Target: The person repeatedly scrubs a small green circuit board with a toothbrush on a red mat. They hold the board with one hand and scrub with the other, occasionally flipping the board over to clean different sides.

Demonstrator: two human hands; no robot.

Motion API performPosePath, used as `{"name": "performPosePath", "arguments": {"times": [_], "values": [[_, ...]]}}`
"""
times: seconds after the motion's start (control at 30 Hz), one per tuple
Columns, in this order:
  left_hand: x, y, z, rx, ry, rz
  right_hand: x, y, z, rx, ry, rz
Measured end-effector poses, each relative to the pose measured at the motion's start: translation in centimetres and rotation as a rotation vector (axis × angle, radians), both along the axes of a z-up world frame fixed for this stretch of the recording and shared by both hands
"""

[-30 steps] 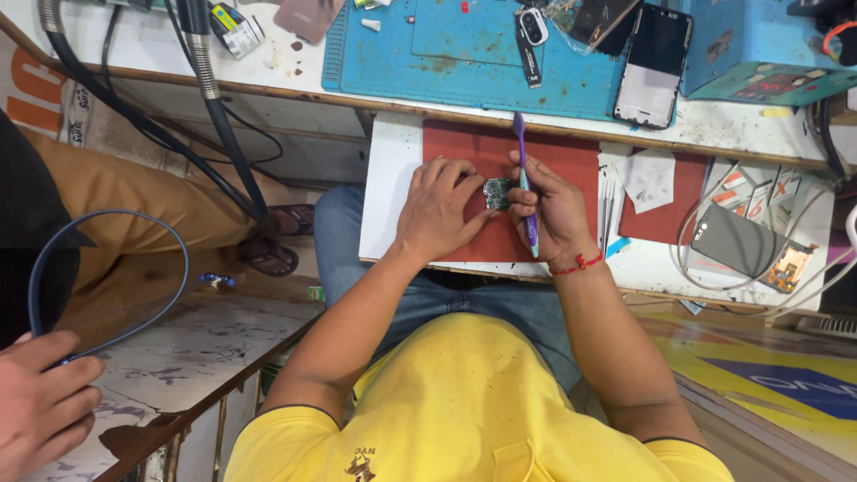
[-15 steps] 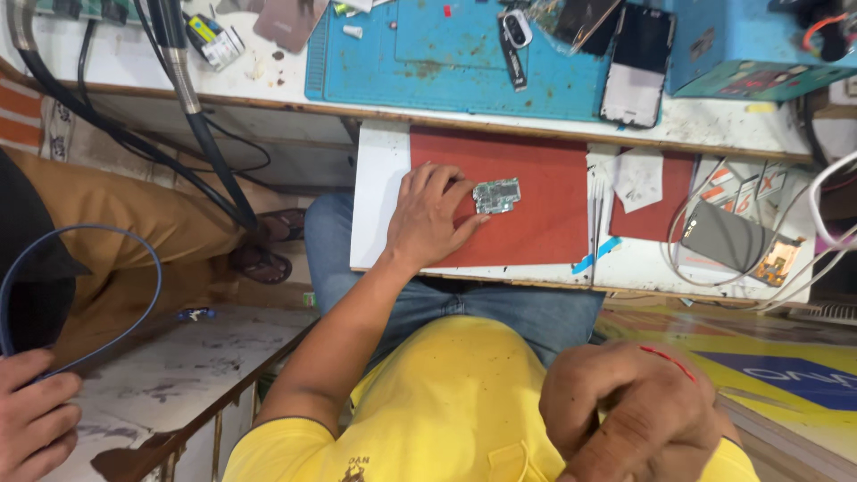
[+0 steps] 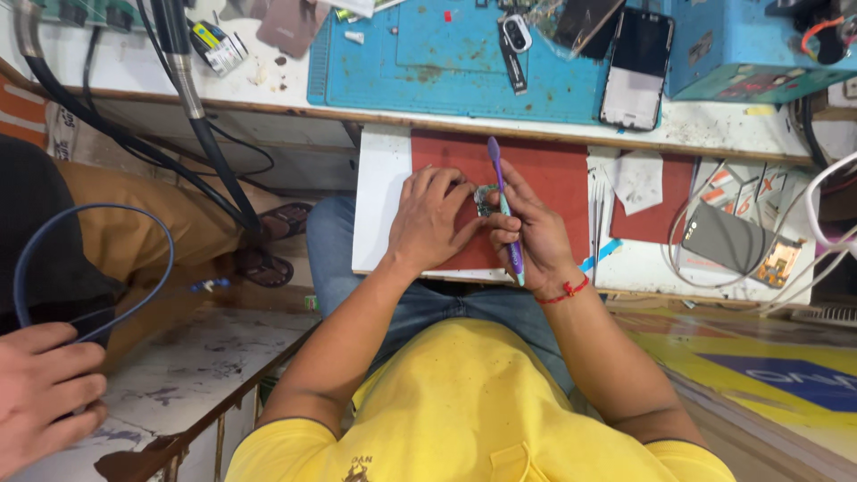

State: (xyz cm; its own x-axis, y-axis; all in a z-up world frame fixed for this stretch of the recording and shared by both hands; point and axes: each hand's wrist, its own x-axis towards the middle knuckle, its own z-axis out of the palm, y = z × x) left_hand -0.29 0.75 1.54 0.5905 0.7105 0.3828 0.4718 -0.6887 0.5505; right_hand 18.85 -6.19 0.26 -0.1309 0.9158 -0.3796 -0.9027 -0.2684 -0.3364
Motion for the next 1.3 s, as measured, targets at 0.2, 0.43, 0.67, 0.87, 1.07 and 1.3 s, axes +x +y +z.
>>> {"name": "performPosePath", "arguments": {"times": [0.2,0.43,0.67,0.87,1.07,1.3], "values": [[0.2,0.1,0.4,-0.038,0.029,0.034,1.2,-0.5,1.1,0.204,-1.276,0.062],[0.8,0.1,0.1,0.010,0.067,0.036,1.3,-3.3,1.3,0.340,-2.171,0.351],[0.8,0.0,-1.2,0.071,0.081,0.031,1.1,-3.1,3.0,0.309,-2.114,0.485],[0.6,0.0,-0.9,0.053,0.080,0.027,1.0,-2.8,3.6,0.441,-2.086,0.455],[0.6,0.0,-0.8,0.015,0.043,0.029,1.7,-3.4,2.6,0.383,-2.208,0.467],[0.3,0.0,-0.9,0.015,0.047,0.024,0.5,-3.5,3.0,0.250,-2.286,0.443]]}}
